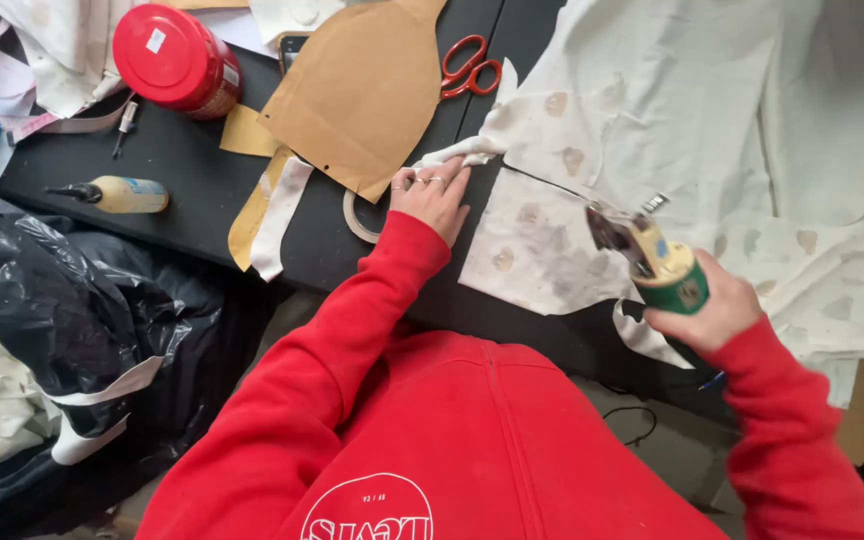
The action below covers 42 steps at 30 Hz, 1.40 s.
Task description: The person cuts a piece of white fabric with red-handled scissors, then uses a cardboard template and a blue pen to trace a shape onto a larger piece of fabric. Finally, they use a green handheld rotary cutter to cut along the traced line.
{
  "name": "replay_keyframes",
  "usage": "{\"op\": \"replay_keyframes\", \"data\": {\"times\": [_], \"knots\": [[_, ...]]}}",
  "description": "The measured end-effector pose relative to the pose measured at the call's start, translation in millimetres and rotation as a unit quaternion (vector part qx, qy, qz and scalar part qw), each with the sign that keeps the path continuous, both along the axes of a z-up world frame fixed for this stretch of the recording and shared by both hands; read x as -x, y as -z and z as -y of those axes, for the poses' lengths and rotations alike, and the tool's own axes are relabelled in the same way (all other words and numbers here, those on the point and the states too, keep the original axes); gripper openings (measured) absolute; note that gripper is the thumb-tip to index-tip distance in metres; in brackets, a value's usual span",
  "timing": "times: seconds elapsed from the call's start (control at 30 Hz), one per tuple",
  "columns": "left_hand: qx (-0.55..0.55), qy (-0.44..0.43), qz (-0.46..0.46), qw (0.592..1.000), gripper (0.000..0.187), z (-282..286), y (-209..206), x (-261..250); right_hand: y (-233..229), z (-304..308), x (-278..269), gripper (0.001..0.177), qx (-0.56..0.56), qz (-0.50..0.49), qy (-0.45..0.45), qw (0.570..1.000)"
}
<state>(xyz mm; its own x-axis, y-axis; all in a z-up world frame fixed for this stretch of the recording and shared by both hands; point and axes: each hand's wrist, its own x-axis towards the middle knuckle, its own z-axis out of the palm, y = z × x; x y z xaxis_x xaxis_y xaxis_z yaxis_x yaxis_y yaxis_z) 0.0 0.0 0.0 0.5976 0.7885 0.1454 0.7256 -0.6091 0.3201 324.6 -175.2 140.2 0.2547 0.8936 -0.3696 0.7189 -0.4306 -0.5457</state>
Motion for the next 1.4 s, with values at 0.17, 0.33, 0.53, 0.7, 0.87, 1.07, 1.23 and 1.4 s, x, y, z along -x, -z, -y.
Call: {"op": "replay_keyframes", "data": {"times": [0.17, 0.33, 0.53, 0.7, 0.87, 1.07, 1.23, 1.4], "knots": [[-0.080, -0.044, 0.052, 0.994, 0.042, 5, -15, -8, 50, 151, -56, 0.062, -0.040, 0.051, 0.180, 0.981], [0.206, -0.071, 0.087, 0.972, 0.034, 26, -5, -28, 75, 224, -92, 0.065, 0.009, 0.222, 0.330, 0.917], [0.400, -0.177, 0.066, 0.897, 0.054, 40, -12, -65, 128, 267, -143, 0.063, 0.016, 0.304, 0.413, 0.858], [0.479, -0.145, -0.046, 0.865, 0.048, 34, -13, -82, 182, 283, -174, 0.073, -0.079, 0.339, 0.386, 0.854], [0.583, -0.054, 0.182, 0.790, 0.047, 19, 48, -46, 191, 288, -164, 0.070, -0.116, 0.339, 0.357, 0.862], [0.744, -0.153, 0.308, 0.573, 0.040, 12, -5, 9, 192, 265, -143, 0.068, -0.115, 0.337, 0.325, 0.876], [0.758, -0.138, 0.367, 0.522, 0.035, 10, -35, 23, 194, 247, -143, 0.069, -0.083, 0.385, 0.281, 0.875], [0.683, 0.029, 0.636, 0.359, 0.060, 12, -130, 21, 119, 96, -69, 0.046, -0.240, 0.361, 0.102, 0.895]]}}
